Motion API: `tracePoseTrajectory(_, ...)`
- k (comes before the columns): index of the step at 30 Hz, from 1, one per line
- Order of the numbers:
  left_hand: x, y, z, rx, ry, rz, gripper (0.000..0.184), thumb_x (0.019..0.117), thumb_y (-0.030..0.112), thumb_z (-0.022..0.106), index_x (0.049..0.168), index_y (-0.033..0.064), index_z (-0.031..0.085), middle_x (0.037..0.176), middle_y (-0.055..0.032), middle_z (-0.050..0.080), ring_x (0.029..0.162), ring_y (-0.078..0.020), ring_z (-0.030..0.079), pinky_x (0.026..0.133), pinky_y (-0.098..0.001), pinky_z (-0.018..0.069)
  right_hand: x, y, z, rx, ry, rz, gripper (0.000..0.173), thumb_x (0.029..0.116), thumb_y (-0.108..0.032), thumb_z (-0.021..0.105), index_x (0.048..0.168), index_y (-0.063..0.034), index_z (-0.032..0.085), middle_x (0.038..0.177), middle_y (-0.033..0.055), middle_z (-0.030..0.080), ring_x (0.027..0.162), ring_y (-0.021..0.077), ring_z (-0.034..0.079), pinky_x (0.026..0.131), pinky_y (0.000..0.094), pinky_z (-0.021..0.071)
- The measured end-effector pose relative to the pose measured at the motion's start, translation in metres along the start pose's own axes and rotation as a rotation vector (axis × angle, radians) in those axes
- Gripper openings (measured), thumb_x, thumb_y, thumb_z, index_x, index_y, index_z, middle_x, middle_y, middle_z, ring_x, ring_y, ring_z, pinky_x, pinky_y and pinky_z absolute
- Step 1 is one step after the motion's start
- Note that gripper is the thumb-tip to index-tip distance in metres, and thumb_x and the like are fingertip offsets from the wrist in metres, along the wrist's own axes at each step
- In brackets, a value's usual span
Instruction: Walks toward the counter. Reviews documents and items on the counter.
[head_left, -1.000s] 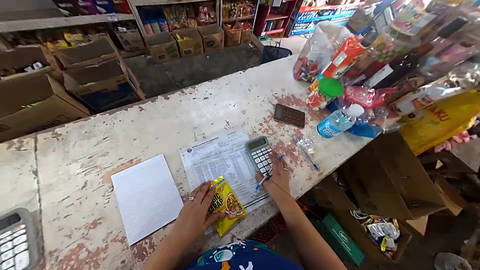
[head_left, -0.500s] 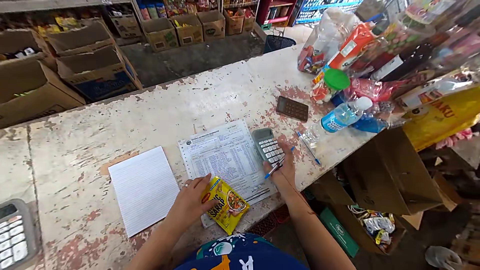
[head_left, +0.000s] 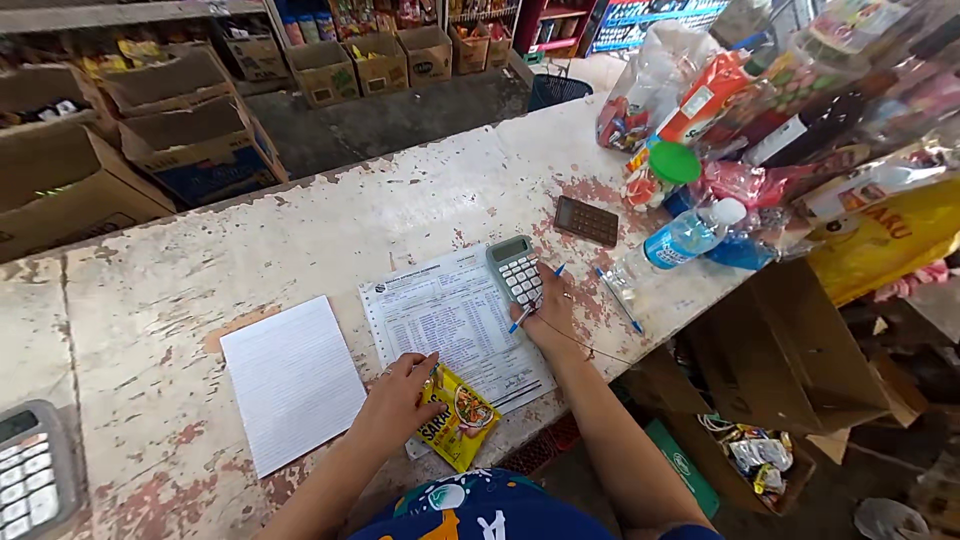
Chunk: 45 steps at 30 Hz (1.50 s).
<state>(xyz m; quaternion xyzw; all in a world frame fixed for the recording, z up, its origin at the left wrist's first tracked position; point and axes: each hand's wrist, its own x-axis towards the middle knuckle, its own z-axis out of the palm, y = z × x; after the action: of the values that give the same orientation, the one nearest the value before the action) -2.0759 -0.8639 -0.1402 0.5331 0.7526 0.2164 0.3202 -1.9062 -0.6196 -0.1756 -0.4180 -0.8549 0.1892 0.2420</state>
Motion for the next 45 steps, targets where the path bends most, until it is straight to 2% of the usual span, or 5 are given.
tracePoseTrajectory(6,0.003,0.005,-0.006,-0.124,-0.129,-0.088,0.073,0.0926,0.019,0.075,0.155,0.0032,0.041,0.139,-0.0233,0.058,0.121,-0.0374,0.060,0.105,-0.0536,0.0464,-0.016,-0.001,-0.011,0.010,0.019,-0.060,0.090,0.0841,-0.047,0.076,0.153,0.0004,0.042,0.156,0.0225,0.045,0.145,0.0491,0.038,0.116,0.0677,0.0282)
tracePoseTrajectory(16,0.006,0.013,0.005,-0.752,0.142,0.282,0.060,0.0951,0.014,0.069,0.145,-0.0058,0.044,0.123,-0.0114,0.069,0.103,-0.0130,0.071,0.088,-0.0288,0.0611,-0.107,-0.052,-0.044,0.787,-0.630,-0.031,0.042,0.0898,-0.010,0.072,0.128,0.0046,0.061,0.110,0.0036,0.073,0.096,0.0007,0.069,0.087,0.0220,0.0585)
tracePoseTrajectory(27,0.034,-0.028,0.005,0.383,0.250,0.040,0.088,0.0987,0.073,0.031,0.160,0.0094,0.035,0.170,-0.0165,0.017,0.157,-0.0455,0.007,0.116,-0.0772,0.0098,-0.069,0.051,-0.099,0.112,0.103,0.399,0.076,0.0912,-0.019,0.075,0.153,0.0039,0.037,0.140,0.0248,0.058,0.119,0.0322,0.064,0.099,0.0484,0.0530)
tracePoseTrajectory(30,0.039,-0.021,0.012,0.420,0.124,0.035,0.087,0.0984,0.075,0.026,0.163,0.0164,0.030,0.172,-0.0110,0.013,0.158,-0.0400,0.003,0.117,-0.0757,0.0046,-0.069,0.038,-0.082,-0.082,0.135,0.159,0.071,0.0933,-0.025,0.071,0.150,0.0079,0.042,0.149,0.0342,0.047,0.134,0.0545,0.048,0.107,0.0679,0.0401)
tracePoseTrajectory(45,0.035,-0.029,0.025,0.454,0.238,0.122,0.088,0.0936,0.075,0.037,0.157,0.0140,0.044,0.166,-0.0148,0.031,0.152,-0.0493,0.023,0.113,-0.0796,0.0130,-0.048,-0.058,0.014,0.231,-0.388,-0.430,0.030,0.1015,-0.008,0.056,0.127,-0.0012,0.068,0.141,0.0172,0.063,0.141,0.0375,0.050,0.119,0.0571,0.0339)
